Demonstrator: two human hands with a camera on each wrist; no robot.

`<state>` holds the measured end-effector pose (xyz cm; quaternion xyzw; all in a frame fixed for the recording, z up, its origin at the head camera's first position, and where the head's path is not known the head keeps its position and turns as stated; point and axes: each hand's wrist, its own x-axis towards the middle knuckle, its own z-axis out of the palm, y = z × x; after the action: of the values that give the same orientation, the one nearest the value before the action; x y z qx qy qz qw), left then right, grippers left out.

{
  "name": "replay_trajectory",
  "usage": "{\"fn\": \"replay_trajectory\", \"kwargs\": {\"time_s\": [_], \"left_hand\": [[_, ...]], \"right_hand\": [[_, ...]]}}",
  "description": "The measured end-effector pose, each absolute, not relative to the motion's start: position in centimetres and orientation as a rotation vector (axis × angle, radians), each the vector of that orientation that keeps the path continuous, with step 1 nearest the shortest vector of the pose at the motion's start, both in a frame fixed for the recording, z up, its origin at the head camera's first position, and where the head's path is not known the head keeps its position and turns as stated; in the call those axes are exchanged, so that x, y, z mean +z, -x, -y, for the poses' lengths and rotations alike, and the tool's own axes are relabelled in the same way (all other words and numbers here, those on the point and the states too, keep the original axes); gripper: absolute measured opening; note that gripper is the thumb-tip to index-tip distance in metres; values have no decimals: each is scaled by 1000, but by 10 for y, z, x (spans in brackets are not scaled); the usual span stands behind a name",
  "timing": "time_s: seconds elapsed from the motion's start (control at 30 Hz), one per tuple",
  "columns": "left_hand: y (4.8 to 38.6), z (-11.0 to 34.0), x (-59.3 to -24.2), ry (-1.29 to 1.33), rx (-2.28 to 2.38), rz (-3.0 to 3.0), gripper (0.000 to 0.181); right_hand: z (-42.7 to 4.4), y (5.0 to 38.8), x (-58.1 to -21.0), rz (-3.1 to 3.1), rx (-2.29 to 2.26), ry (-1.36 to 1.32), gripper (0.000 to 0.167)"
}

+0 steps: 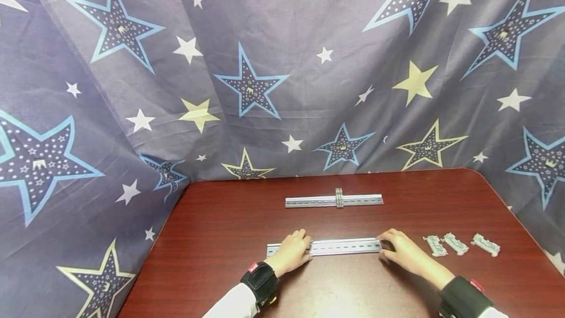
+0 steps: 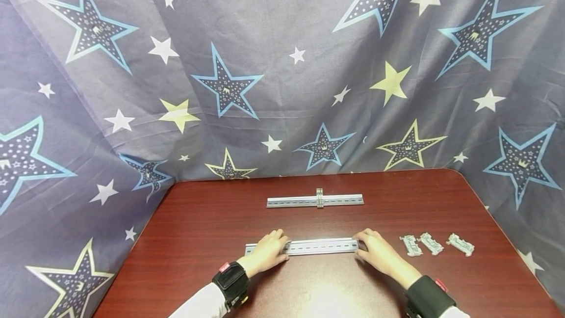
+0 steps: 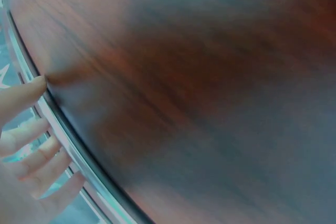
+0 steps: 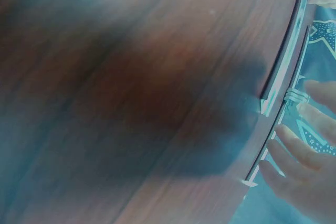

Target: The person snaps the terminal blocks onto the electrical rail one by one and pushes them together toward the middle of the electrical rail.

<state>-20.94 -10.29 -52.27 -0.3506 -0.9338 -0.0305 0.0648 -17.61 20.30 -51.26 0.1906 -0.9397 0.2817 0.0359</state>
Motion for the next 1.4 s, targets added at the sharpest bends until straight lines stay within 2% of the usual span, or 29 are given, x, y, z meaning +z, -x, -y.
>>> {"fn": "replay_trajectory", "kwargs": {"time_s": [0.63, 1.4], "left_hand": [[210, 156, -528, 943, -193, 2832, 32], [209, 166, -531, 897, -301, 2821, 27]], "right_hand": [[-182, 193, -523, 2854, 920, -684, 30], [-165, 196, -532, 2825, 749, -685, 30]]}}
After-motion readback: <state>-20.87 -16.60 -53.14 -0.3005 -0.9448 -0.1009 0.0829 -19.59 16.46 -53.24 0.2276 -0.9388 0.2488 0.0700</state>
